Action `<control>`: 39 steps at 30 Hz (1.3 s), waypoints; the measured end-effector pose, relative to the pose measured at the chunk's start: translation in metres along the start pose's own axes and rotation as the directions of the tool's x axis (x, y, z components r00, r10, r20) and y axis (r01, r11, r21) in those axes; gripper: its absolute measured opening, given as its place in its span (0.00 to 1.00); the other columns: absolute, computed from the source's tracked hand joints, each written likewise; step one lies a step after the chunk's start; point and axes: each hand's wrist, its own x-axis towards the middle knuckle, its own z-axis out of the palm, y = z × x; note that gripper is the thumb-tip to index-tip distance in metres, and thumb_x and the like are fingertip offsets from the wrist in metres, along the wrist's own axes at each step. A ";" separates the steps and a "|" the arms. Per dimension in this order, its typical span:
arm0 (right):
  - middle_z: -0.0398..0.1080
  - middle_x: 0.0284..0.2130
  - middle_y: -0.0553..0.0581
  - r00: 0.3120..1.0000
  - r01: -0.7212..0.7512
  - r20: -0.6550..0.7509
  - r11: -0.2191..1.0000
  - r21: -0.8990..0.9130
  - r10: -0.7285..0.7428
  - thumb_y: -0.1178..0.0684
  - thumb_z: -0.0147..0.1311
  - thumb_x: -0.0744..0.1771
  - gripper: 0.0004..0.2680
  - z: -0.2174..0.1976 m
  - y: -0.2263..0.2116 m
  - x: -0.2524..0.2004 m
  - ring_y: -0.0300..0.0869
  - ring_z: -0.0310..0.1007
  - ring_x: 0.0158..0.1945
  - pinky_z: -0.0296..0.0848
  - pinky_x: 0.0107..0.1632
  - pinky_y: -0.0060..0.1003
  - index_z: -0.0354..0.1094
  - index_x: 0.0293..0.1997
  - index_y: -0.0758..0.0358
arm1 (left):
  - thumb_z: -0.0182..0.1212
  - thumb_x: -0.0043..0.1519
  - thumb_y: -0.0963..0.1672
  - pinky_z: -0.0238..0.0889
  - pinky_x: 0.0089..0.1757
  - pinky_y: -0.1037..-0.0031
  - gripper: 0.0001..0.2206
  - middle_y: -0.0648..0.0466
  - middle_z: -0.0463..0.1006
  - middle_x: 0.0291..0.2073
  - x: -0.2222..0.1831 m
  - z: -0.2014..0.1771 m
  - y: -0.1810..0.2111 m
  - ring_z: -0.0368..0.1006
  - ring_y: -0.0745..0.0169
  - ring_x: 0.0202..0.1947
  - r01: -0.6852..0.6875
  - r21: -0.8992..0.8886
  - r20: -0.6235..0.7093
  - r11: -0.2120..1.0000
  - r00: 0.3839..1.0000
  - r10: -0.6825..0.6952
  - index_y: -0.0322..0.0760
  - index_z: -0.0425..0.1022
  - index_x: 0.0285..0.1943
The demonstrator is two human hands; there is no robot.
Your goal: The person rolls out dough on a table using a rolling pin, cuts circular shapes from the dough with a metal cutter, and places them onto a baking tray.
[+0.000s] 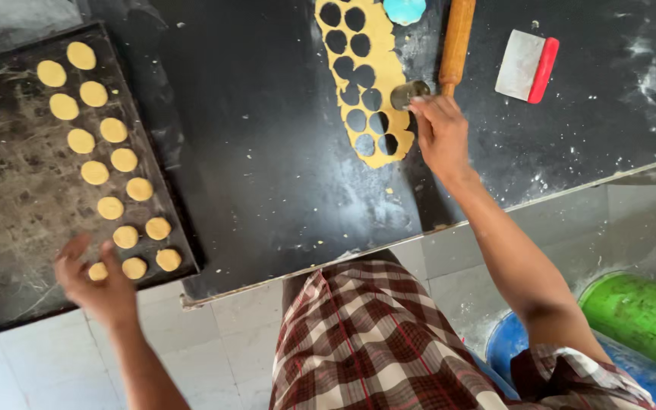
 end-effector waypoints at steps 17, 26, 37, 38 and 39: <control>0.76 0.40 0.60 0.960 0.139 0.244 0.990 0.020 -0.140 0.67 0.59 0.64 0.09 0.021 0.052 0.004 0.54 0.74 0.44 0.75 0.47 0.44 0.74 0.48 0.68 | 0.66 0.67 0.37 0.61 0.58 0.61 0.20 0.49 0.79 0.54 -0.014 0.118 0.190 0.72 0.47 0.57 -0.265 -0.135 0.168 0.955 0.943 0.286 0.31 0.68 0.67; 0.66 0.28 0.54 0.750 -0.649 0.424 0.691 0.319 0.508 0.49 0.55 0.75 0.11 0.072 0.020 0.038 0.36 0.61 0.30 0.61 0.34 0.35 0.72 0.40 0.66 | 0.63 0.69 0.37 0.66 0.55 0.66 0.17 0.46 0.79 0.53 -0.026 0.028 0.059 0.72 0.54 0.52 0.061 -0.166 -0.069 0.984 0.995 -0.073 0.28 0.69 0.67; 0.68 0.35 0.62 0.830 0.283 0.135 0.617 0.734 -0.542 0.52 0.47 0.75 0.07 0.349 -0.359 0.016 0.52 0.69 0.38 0.68 0.42 0.43 0.66 0.45 0.64 | 0.60 0.67 0.40 0.73 0.41 0.72 0.13 0.51 0.76 0.52 0.000 -0.010 -0.163 0.78 0.63 0.46 0.225 -0.358 0.030 0.906 0.973 -0.229 0.35 0.75 0.60; 0.67 0.35 0.61 0.842 0.310 0.134 0.671 0.673 -0.522 0.53 0.48 0.74 0.07 0.358 -0.371 0.017 0.53 0.70 0.38 0.67 0.42 0.45 0.66 0.43 0.64 | 0.65 0.64 0.41 0.71 0.42 0.68 0.15 0.50 0.75 0.52 0.000 -0.007 -0.162 0.76 0.56 0.46 0.102 -0.175 -0.019 0.979 0.994 -0.107 0.35 0.75 0.60; 0.67 0.34 0.60 0.861 0.331 0.125 0.729 0.599 -0.494 0.54 0.49 0.74 0.06 0.358 -0.372 0.024 0.54 0.70 0.38 0.66 0.42 0.46 0.66 0.41 0.63 | 0.69 0.61 0.42 0.70 0.43 0.65 0.17 0.49 0.75 0.51 0.008 -0.004 -0.159 0.74 0.50 0.46 -0.037 0.014 -0.035 0.999 0.999 0.037 0.35 0.76 0.59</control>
